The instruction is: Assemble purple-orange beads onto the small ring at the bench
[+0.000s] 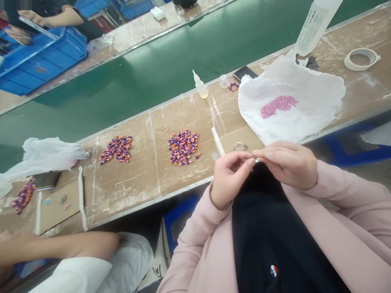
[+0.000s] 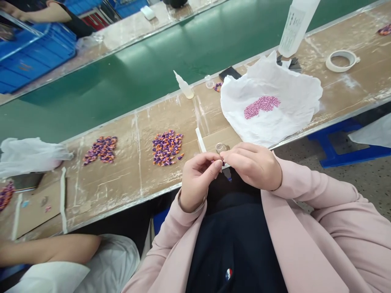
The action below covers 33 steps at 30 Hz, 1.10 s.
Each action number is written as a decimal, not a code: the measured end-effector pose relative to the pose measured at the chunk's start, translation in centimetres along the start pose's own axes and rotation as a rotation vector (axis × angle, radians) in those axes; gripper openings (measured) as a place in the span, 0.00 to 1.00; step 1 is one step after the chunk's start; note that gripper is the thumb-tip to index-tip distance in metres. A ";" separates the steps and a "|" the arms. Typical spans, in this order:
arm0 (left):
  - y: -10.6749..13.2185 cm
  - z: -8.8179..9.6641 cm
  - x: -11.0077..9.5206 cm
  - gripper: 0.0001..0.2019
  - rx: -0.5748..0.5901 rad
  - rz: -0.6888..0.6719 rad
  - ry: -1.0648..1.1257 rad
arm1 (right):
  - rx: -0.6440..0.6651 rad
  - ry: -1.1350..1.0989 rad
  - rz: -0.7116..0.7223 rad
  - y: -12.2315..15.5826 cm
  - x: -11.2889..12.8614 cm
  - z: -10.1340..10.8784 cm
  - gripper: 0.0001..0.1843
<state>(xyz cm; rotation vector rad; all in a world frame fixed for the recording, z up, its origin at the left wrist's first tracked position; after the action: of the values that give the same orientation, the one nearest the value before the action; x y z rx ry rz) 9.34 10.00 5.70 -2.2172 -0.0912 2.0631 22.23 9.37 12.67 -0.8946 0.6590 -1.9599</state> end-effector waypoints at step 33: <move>1.0 1.1 1.0 0.09 -0.148 0.071 -0.035 | 0.347 -0.443 -0.505 -1.5 -2.5 -3.7 0.06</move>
<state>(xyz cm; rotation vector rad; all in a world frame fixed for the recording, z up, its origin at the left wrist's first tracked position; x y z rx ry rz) 8.24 9.17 4.45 -2.2997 -0.1757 2.2003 19.52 12.70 10.70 -1.2998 -0.1814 -2.1070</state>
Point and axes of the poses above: each hand's wrist, its own y-axis away from the middle knuckle, its own z-axis out of the back of the hand, x = y × z, the point moved 9 cm from there along -y, towards the middle knuckle, and after that the axes turned 4 degrees about -z, right-handed, at the moved point
